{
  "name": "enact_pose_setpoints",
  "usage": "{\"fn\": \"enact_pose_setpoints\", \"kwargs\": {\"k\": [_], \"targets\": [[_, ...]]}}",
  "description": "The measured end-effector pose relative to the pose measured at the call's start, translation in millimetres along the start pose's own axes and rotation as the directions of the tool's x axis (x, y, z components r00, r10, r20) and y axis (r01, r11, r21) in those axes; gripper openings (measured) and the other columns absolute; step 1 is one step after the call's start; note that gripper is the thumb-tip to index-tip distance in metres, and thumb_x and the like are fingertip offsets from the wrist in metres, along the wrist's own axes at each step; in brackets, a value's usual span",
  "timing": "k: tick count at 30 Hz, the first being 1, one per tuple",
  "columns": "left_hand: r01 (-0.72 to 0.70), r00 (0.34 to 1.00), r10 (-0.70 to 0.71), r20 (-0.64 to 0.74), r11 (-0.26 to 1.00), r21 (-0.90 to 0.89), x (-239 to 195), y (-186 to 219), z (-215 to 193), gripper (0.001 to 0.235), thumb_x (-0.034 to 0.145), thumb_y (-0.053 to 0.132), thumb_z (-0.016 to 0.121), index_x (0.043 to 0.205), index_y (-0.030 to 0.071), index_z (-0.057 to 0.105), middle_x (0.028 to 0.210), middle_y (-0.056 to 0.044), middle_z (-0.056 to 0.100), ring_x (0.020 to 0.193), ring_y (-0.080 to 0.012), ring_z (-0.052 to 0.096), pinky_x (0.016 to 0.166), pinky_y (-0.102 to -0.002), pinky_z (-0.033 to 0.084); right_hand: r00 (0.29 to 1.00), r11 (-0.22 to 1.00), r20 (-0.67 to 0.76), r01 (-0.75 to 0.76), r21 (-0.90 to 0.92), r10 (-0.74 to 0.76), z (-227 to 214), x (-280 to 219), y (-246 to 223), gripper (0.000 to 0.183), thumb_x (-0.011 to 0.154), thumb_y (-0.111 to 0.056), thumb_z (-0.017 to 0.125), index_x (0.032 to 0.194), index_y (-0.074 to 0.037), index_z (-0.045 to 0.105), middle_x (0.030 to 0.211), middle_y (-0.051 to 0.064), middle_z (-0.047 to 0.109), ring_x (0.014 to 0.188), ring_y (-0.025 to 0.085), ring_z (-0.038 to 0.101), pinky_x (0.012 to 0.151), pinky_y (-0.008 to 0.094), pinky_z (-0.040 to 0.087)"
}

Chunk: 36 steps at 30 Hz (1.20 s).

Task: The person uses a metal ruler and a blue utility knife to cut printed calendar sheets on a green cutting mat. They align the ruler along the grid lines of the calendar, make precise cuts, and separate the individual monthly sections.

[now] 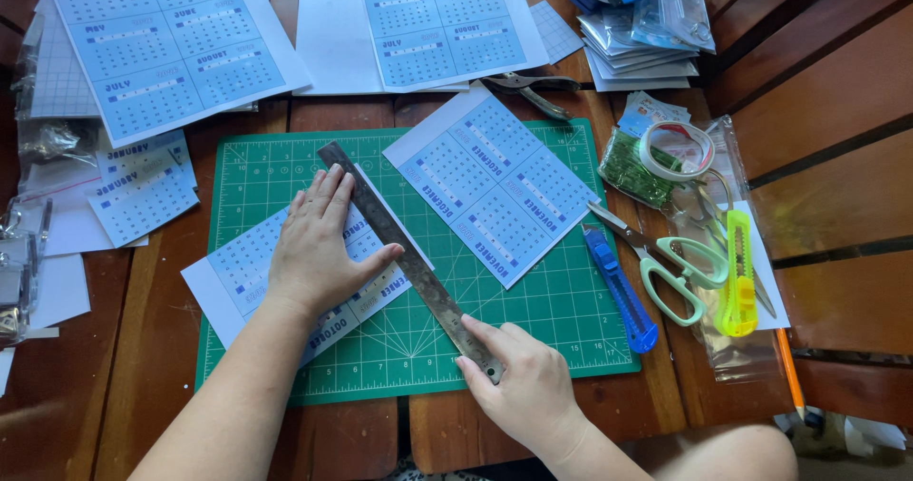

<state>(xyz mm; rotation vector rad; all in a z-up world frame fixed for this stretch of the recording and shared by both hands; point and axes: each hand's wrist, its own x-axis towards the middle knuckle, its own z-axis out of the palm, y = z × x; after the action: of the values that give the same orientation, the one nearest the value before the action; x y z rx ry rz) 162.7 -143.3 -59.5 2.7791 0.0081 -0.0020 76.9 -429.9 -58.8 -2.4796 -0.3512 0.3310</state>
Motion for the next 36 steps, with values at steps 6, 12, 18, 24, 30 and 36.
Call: {"fn": "enact_pose_setpoints", "kwargs": {"k": [6, 12, 18, 24, 30, 36], "targets": [[-0.012, 1.000, 0.012, -0.016, 1.000, 0.004, -0.3, -0.5, 0.2, 0.114, 0.081, 0.079, 0.060, 0.161, 0.004, 0.030, 0.169, -0.016, 0.028, 0.158, -0.0295, 0.019, 0.127, -0.046, 0.012, 1.000, 1.000, 0.005, -0.002, -0.002, 0.002, 0.3, 0.2, -0.2, 0.050, 0.088, -0.043, 0.074, 0.136, -0.029, 0.069, 0.082, -0.008, 0.068, 0.067, 0.015, 0.067, 0.053, 0.036, 0.056], [-0.014, 1.000, 0.014, -0.019, 1.000, 0.007, 0.0, -2.0, 2.0, 0.115, 0.081, 0.081, 0.059, 0.161, 0.004, 0.030, 0.170, -0.016, 0.026, 0.157, -0.0297, 0.020, 0.127, -0.046, 0.012, 1.000, 1.000, 0.018, -0.007, 0.011, 0.007, -2.4, 0.7, -2.2, 0.050, 0.088, -0.042, 0.074, 0.136, -0.028, 0.068, 0.084, -0.007, 0.069, 0.070, 0.015, 0.068, 0.054, 0.035, 0.057], [-0.011, 1.000, 0.011, -0.020, 1.000, 0.010, -0.3, -0.8, 1.0, 0.114, 0.081, 0.080, 0.060, 0.161, 0.004, 0.030, 0.169, -0.016, 0.026, 0.158, -0.0296, 0.020, 0.127, -0.046, 0.012, 0.999, 0.999, 0.034, -0.033, 0.027, 0.032, -4.3, 1.2, -4.4, 0.049, 0.088, -0.041, 0.074, 0.135, -0.029, 0.069, 0.085, -0.008, 0.071, 0.071, 0.015, 0.069, 0.055, 0.035, 0.058], [0.009, 1.000, -0.009, 0.006, 1.000, 0.009, -0.5, 1.2, -0.9, 0.115, 0.081, 0.081, 0.058, 0.162, 0.005, 0.028, 0.170, -0.016, 0.024, 0.158, -0.0290, 0.019, 0.127, -0.045, 0.011, 0.999, 0.999, 0.029, -0.029, 0.028, 0.028, -3.8, 1.2, -4.5, 0.049, 0.087, -0.041, 0.074, 0.135, -0.029, 0.069, 0.085, -0.008, 0.071, 0.070, 0.015, 0.069, 0.055, 0.036, 0.057], [-0.009, 1.000, 0.010, -0.008, 1.000, 0.014, -0.2, -0.5, 0.5, 0.114, 0.082, 0.081, 0.058, 0.162, 0.004, 0.028, 0.170, -0.016, 0.025, 0.158, -0.0295, 0.019, 0.127, -0.046, 0.011, 0.999, 0.999, 0.039, -0.035, 0.012, 0.035, -3.9, 1.2, -5.2, 0.049, 0.088, -0.042, 0.073, 0.135, -0.029, 0.069, 0.085, -0.008, 0.070, 0.071, 0.016, 0.069, 0.056, 0.036, 0.059], [-0.006, 1.000, 0.006, -0.003, 1.000, 0.010, -0.5, 0.0, 0.1, 0.115, 0.082, 0.081, 0.058, 0.162, 0.004, 0.027, 0.170, -0.016, 0.025, 0.158, -0.0288, 0.018, 0.127, -0.045, 0.011, 1.000, 1.000, 0.013, -0.014, 0.001, 0.014, -2.7, 0.8, -4.9, 0.048, 0.088, -0.041, 0.074, 0.134, -0.029, 0.069, 0.083, -0.008, 0.070, 0.069, 0.016, 0.069, 0.053, 0.036, 0.057]]}}
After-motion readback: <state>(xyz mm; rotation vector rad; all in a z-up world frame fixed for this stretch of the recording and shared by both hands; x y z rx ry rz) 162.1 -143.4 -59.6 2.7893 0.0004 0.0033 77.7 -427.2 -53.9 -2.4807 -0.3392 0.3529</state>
